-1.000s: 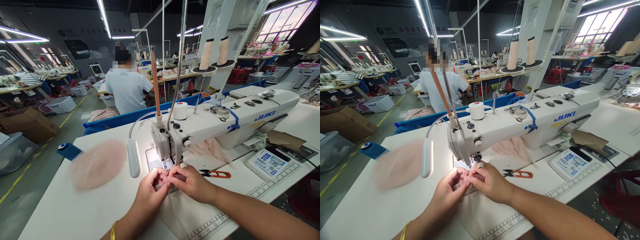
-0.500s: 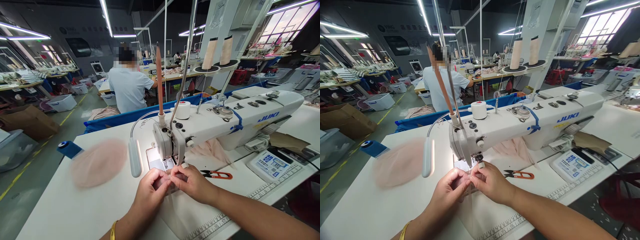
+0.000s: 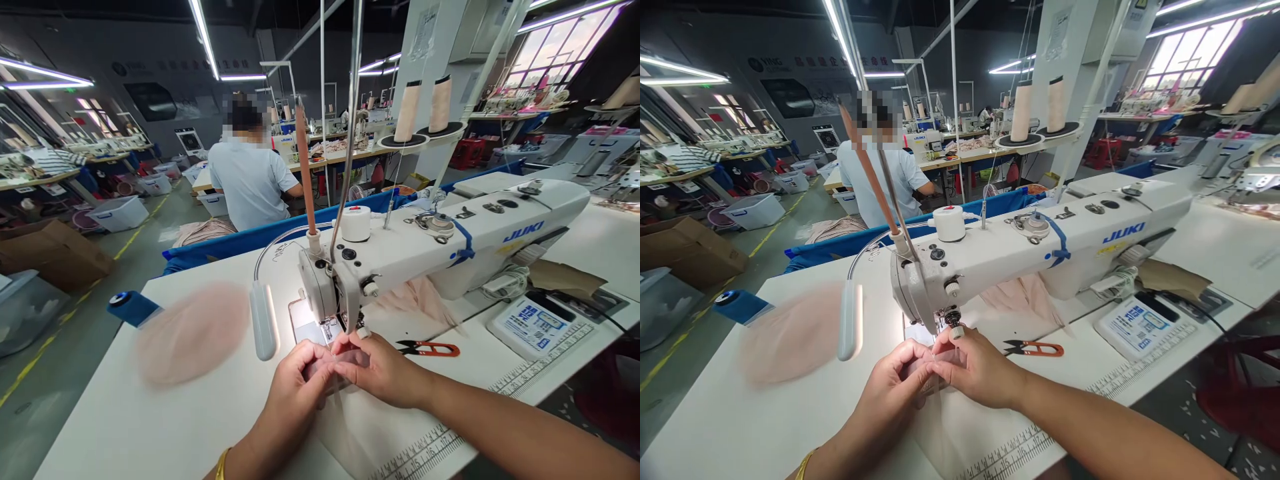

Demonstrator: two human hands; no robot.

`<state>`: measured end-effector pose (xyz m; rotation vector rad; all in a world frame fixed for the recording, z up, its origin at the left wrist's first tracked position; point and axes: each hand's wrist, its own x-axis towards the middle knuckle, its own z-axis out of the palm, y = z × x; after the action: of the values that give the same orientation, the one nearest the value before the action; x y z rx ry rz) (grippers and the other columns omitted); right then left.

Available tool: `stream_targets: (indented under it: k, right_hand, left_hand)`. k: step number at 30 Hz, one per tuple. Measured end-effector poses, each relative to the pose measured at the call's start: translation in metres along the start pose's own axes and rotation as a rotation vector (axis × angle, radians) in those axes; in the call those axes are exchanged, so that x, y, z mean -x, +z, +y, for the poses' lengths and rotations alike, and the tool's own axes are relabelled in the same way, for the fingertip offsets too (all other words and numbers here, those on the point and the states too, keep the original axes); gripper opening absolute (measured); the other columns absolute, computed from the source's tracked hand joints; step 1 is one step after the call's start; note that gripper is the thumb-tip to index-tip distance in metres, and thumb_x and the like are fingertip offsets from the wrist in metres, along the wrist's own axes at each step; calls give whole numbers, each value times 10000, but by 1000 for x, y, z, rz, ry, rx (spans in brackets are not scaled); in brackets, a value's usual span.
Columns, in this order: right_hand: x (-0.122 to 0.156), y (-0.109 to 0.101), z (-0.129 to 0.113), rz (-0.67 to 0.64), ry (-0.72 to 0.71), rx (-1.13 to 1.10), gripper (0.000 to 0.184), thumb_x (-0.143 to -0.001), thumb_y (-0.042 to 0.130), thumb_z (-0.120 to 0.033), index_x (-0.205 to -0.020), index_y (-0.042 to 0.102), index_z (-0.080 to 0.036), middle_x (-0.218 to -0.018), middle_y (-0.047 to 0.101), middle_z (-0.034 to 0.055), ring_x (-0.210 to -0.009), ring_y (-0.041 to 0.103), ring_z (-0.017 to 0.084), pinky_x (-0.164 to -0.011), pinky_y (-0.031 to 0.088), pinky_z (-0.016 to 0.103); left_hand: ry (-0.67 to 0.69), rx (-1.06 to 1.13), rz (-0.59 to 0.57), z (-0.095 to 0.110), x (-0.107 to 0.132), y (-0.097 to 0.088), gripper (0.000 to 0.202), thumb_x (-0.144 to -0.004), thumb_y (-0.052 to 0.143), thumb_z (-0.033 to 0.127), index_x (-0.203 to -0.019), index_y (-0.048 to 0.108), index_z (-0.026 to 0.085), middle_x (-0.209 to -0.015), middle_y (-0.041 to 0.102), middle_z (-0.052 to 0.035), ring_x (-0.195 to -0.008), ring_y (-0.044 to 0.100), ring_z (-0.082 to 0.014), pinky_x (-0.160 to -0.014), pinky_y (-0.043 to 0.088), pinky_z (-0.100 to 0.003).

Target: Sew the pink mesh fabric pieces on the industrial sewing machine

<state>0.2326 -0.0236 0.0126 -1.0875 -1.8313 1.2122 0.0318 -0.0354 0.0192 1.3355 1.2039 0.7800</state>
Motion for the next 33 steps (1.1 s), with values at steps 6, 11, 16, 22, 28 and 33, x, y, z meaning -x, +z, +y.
stream_targets:
  k: [6,11,16,22,28,33]
  right_hand:
    - [-3,-1,-4,-39,6,-113,237,-938,675,-418,-886,597,-201,-858,616,0,-800,582,167,-719,489,280]
    - [-2,-3,-3,-53,-31,-116,181,-949,626,-364,-872,592,-204,-822,599,-14,-759,562,156,-690,461,269]
    - [-1,-3,2,-11,-73,-13,133,-952,592,-326,-891,606,-209,-859,646,1,-814,601,182,-750,469,297]
    - [1,-2,3,33,-136,69,153,-982,570,-342,-911,622,-216,-901,673,22,-859,609,200,-801,460,325]
    - [41,-16,-49,-66,-114,83,229,-1013,580,-411,-874,591,-230,-825,613,-5,-746,555,166,-678,434,278]
    - [32,-10,-43,-63,56,210,101,-938,633,-252,-850,596,-221,-789,609,-20,-698,532,157,-620,390,261]
  left_hand:
    - [38,-19,-10,-4,0,0,386,-896,700,562,-826,630,189,-750,547,17,-600,466,-124,-531,406,-232]
    - [130,-57,-35,-3,1,-1,378,-941,650,553,-850,638,187,-924,627,-37,-658,518,-134,-550,424,-235]
    - [74,-47,-36,-5,1,1,374,-933,666,559,-871,632,192,-831,647,-22,-688,537,-152,-577,421,-233]
    - [47,-78,-55,3,2,2,415,-925,648,594,-862,679,184,-821,674,-33,-740,555,-178,-610,429,-246]
    - [12,-48,-304,30,36,6,451,-886,673,617,-761,630,187,-695,534,7,-685,449,-152,-625,354,-258]
    - [-40,-224,-312,18,30,11,385,-930,546,516,-701,527,208,-660,469,22,-618,400,-144,-581,306,-269]
